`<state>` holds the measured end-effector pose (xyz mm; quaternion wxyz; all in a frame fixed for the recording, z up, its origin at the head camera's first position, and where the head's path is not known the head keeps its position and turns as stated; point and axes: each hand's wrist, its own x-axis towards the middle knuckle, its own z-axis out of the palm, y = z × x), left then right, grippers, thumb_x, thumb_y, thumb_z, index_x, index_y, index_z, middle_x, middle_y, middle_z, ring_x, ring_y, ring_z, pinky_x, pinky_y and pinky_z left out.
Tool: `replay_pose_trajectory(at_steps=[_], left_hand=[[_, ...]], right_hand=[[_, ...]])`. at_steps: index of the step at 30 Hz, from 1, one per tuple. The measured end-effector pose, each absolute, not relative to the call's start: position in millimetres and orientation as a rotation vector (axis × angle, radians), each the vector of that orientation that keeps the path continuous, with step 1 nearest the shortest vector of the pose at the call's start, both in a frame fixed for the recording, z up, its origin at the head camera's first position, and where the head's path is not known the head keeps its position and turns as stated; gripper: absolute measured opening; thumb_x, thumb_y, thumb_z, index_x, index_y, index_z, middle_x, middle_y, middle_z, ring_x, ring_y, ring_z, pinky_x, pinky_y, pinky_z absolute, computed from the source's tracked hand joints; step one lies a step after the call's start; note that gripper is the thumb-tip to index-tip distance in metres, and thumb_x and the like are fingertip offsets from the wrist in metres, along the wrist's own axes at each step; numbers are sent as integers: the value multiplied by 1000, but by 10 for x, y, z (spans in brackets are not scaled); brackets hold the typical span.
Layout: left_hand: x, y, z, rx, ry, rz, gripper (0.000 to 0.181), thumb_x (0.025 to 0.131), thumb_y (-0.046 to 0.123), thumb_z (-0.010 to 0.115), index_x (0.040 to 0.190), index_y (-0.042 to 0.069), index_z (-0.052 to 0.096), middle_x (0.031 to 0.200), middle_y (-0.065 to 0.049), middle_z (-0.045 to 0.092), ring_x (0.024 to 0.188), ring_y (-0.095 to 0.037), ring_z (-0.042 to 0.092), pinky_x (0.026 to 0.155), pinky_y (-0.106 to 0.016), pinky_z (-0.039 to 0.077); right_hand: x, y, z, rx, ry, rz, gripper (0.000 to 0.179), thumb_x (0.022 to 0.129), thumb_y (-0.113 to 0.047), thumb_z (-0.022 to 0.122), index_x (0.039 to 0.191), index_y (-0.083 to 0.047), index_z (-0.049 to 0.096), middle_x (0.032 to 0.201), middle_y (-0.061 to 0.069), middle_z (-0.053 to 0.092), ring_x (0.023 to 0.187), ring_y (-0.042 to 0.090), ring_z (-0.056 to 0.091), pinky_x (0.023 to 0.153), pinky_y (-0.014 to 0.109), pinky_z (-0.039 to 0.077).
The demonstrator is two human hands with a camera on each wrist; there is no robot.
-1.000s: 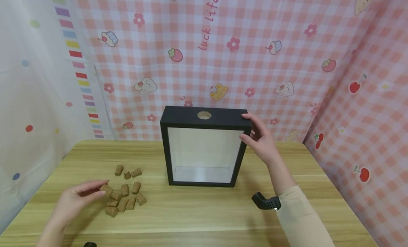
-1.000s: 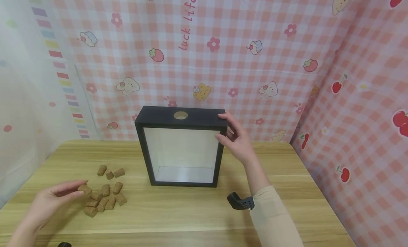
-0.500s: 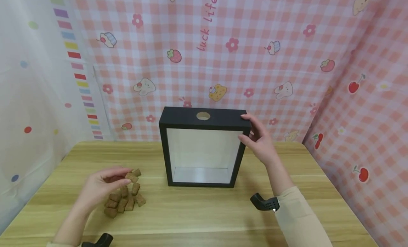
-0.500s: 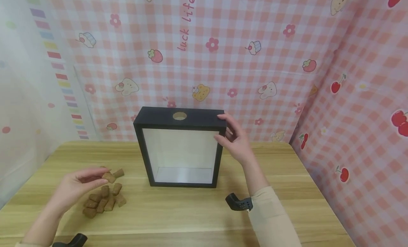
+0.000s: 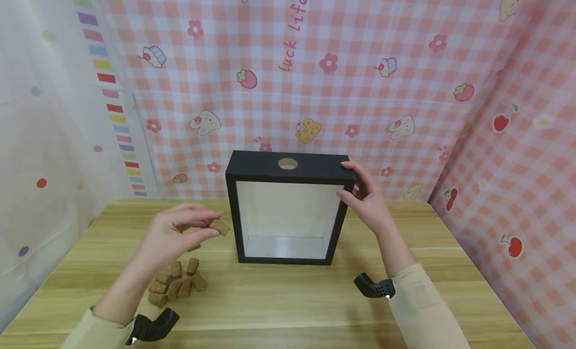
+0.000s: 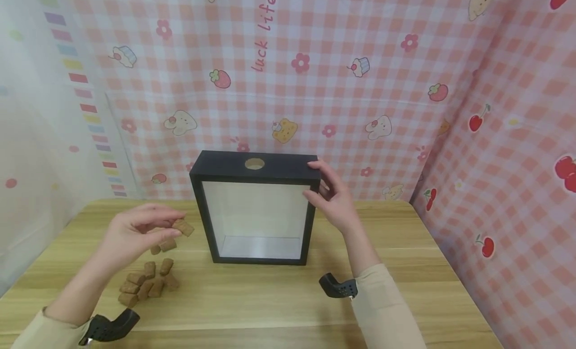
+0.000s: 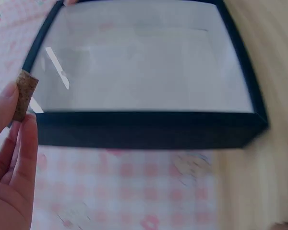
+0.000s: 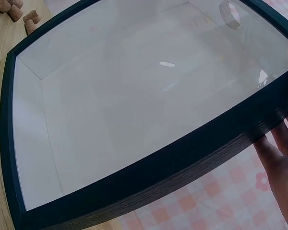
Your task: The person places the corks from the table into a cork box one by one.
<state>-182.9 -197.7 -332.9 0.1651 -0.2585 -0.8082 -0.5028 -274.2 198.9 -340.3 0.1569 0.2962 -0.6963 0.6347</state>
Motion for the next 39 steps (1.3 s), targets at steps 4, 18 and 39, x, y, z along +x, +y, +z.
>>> replay_pose_trajectory(at_steps=[4,18,39], left_hand=[[-1856,-1809,-3147,-743,-2301,-1386,30,82,3,80,112,9,76,106,0,70,88,-12,67,80,-21,54],[-1991,-1337,-2645,-856,-2278,-1215,32,82,5,81,112,14,77,103,6,68,84,-9,64,68,-23,52],[-2383,-886,-2147,-881,-2351,-975,30,87,1,75,116,5,74,105,-9,66,87,-20,64,76,-30,55]], right_hand=[[-2750,1999,-3412,847,-1998,1812,55,90,10,64,139,-12,53,153,8,39,122,21,47,91,23,49],[-2736,2029,-3391,864,-2040,1800,56,90,9,65,141,-10,51,159,3,31,125,21,47,93,23,48],[-2734,2034,-3388,880,-2028,1824,57,90,10,65,140,-12,52,158,5,32,122,21,48,93,24,49]])
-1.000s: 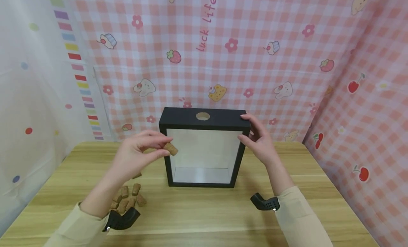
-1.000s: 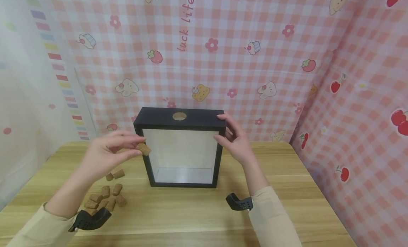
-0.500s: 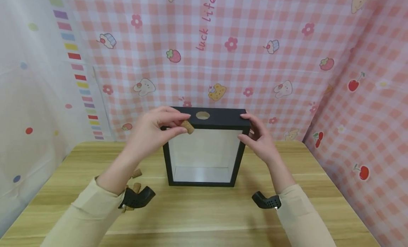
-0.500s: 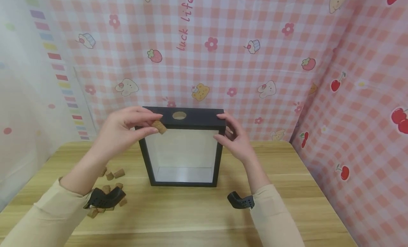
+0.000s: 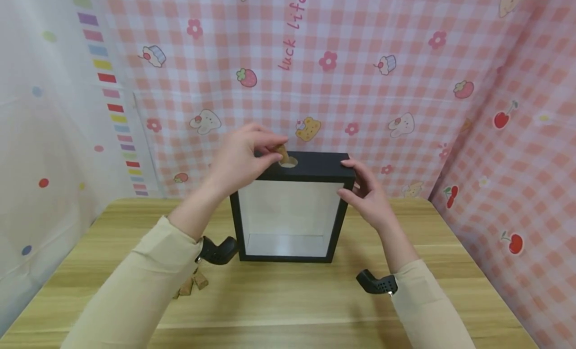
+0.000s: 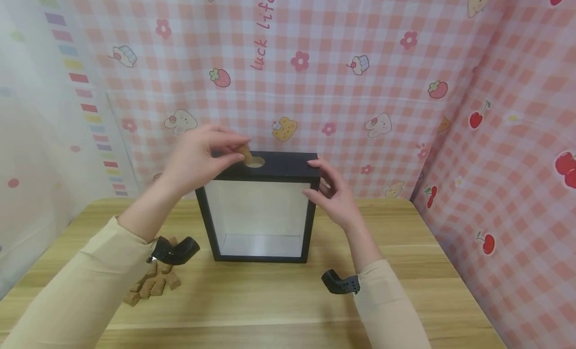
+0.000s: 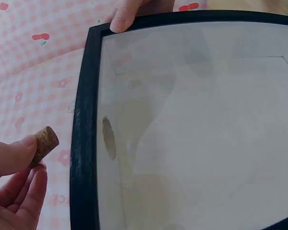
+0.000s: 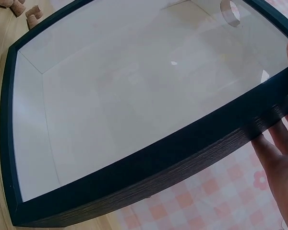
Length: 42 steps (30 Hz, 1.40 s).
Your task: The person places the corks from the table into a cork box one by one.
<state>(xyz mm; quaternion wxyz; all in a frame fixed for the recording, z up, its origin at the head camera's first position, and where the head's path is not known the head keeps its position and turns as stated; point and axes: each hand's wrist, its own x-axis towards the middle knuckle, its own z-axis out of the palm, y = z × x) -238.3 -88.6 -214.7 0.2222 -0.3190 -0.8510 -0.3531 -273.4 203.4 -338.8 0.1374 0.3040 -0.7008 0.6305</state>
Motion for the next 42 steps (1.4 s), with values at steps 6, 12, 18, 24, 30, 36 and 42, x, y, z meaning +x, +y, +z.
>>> replay_pose_trajectory(at_steps=[6,12,18,24,30,36,42], left_hand=[[-2478,-748,-2156,-877,-2359,-864,28,89,1,73,116,5,74,105,-10,65,91,-22,63,78,-29,54],[-2503,-663,-2210,-844,-2411,-782,29,90,-1,70,118,5,73,109,-11,63,97,-23,61,78,-30,53],[-2518,-633,-2245,-812,-2464,-785,29,92,-2,68,119,5,72,108,-10,63,96,-22,62,75,-28,53],[-2544,-639,-2274,-805,-2503,-785,27,91,-2,68,118,5,73,110,-10,65,98,-23,63,80,-30,54],[-2570,-664,-2280,-810,-2508,-798,29,91,1,70,120,6,72,116,-12,67,95,-21,66,81,-30,55],[-2581,-714,-2320,-835,-2445,-886,31,90,3,72,121,4,71,117,-13,68,92,-21,67,81,-30,55],[-2537,-774,-2341,-826,-2410,-1008,33,90,3,73,123,3,70,111,-11,71,90,-20,67,80,-30,55]], right_hand=[[-2741,2040,-3385,870,-2029,1815,56,91,6,67,140,-16,53,157,7,33,123,20,48,93,23,49],[-2744,2041,-3375,861,-2035,1809,57,90,8,66,140,-13,52,153,6,38,121,22,48,94,24,49],[-2742,2033,-3371,856,-2032,1810,57,89,10,66,140,-12,51,153,5,39,121,22,48,94,24,49],[-2742,2023,-3378,871,-2026,1814,56,90,10,66,140,-10,51,153,7,39,121,21,49,94,24,49],[-2745,2023,-3377,884,-2014,1810,57,89,11,66,140,-9,50,153,6,39,121,22,49,94,24,48],[-2746,2024,-3390,901,-1996,1825,57,89,10,66,139,-12,53,155,7,37,122,21,49,94,25,48],[-2750,2030,-3411,920,-1979,1843,57,90,11,64,140,-15,53,157,10,32,124,21,47,96,24,47]])
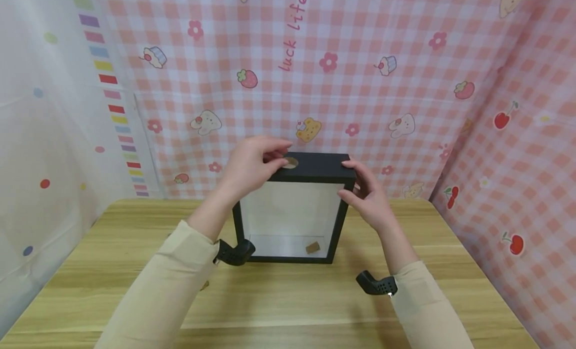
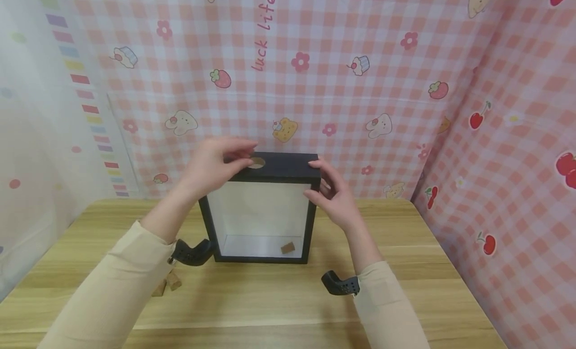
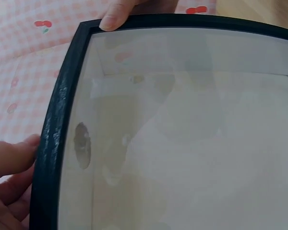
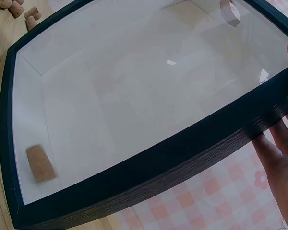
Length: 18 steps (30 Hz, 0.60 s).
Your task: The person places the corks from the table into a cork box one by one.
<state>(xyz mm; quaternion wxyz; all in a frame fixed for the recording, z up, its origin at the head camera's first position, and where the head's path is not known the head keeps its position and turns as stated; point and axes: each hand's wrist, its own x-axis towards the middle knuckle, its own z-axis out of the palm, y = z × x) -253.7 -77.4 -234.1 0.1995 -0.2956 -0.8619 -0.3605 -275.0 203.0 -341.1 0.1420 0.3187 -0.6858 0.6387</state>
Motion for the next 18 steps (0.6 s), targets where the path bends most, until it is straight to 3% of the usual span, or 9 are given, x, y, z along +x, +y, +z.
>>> replay_pose_trajectory(at_steps=[18], left_hand=[[-2448,-1200,-2406,-681,-2250,-1309,37,89,11,76,124,6,70,107,-8,73,94,-19,69,81,-33,55]], right_hand=[[-2764,2027,-3418,929,-1965,1838,59,88,15,63,140,-11,52,156,10,34,122,21,48,93,23,48]])
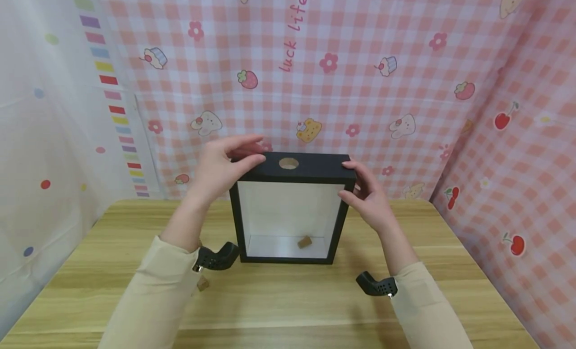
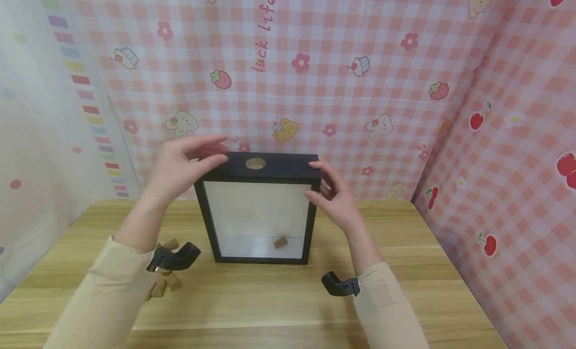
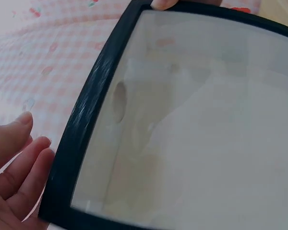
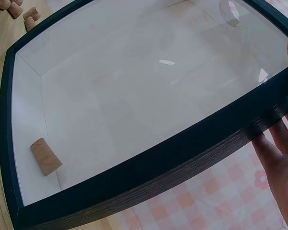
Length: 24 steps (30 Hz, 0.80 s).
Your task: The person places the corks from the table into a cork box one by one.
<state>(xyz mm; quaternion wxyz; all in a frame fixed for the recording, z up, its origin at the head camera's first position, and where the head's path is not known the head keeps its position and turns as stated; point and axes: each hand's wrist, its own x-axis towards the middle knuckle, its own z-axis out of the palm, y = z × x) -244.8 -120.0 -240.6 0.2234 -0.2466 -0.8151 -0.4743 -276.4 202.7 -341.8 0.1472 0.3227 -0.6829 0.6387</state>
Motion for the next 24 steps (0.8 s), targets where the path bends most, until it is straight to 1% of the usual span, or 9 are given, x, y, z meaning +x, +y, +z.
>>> replay_pose_trajectory(at_steps=[4,7,10,13,19,21,24], left_hand=[[-2431,-1354,-2423,-609,-2240,-1352,38,90,15,76,126,7,69,108,-8,73,97,-18,68,81,-25,54],[-2436,-1464,-2470,-561,-2224,-1366,37,91,15,75,127,8,69,109,-9,72,95,-14,67,79,-19,52],[-2448,-1575,-2541,-536,-2184,-1386,36,92,14,73,127,8,68,109,-12,72,91,-9,66,76,-17,52],[-2457,-1690,-2620,-519,-2150,-1403,35,93,13,72,128,7,68,110,-14,71,89,-6,66,76,-16,53],[-2493,-1902,-2819,-463,-2179,-1429,36,95,13,69,130,3,65,112,-19,70,91,0,65,80,-14,52],[-2521,-1977,-2910,-431,-2203,-1438,37,95,14,69,130,1,64,113,-21,69,92,3,64,81,-13,51],[-2565,-2106,-3067,-376,-2265,-1432,40,96,18,68,132,1,63,116,-21,68,92,5,63,80,-11,50]], right_hand=[[-2769,2034,-3423,936,-1966,1837,56,90,9,65,140,-13,52,156,12,33,122,21,48,94,24,48],[-2768,2041,-3429,936,-1972,1837,54,91,4,67,140,-16,53,157,11,32,122,21,48,94,24,47],[-2766,2043,-3430,936,-1974,1838,53,92,1,69,139,-17,54,157,11,32,122,21,48,95,24,47],[-2766,2041,-3427,937,-1973,1839,54,91,3,68,139,-16,53,157,11,32,122,21,48,95,24,48],[-2763,2040,-3428,919,-1959,1850,58,88,15,63,139,-13,53,155,10,34,119,21,49,92,23,49],[-2766,2039,-3429,916,-1960,1850,58,88,14,63,139,-13,53,155,9,35,119,21,49,92,23,49],[-2767,2037,-3428,921,-1968,1842,56,90,9,65,139,-15,54,154,10,36,120,20,49,93,23,48]])
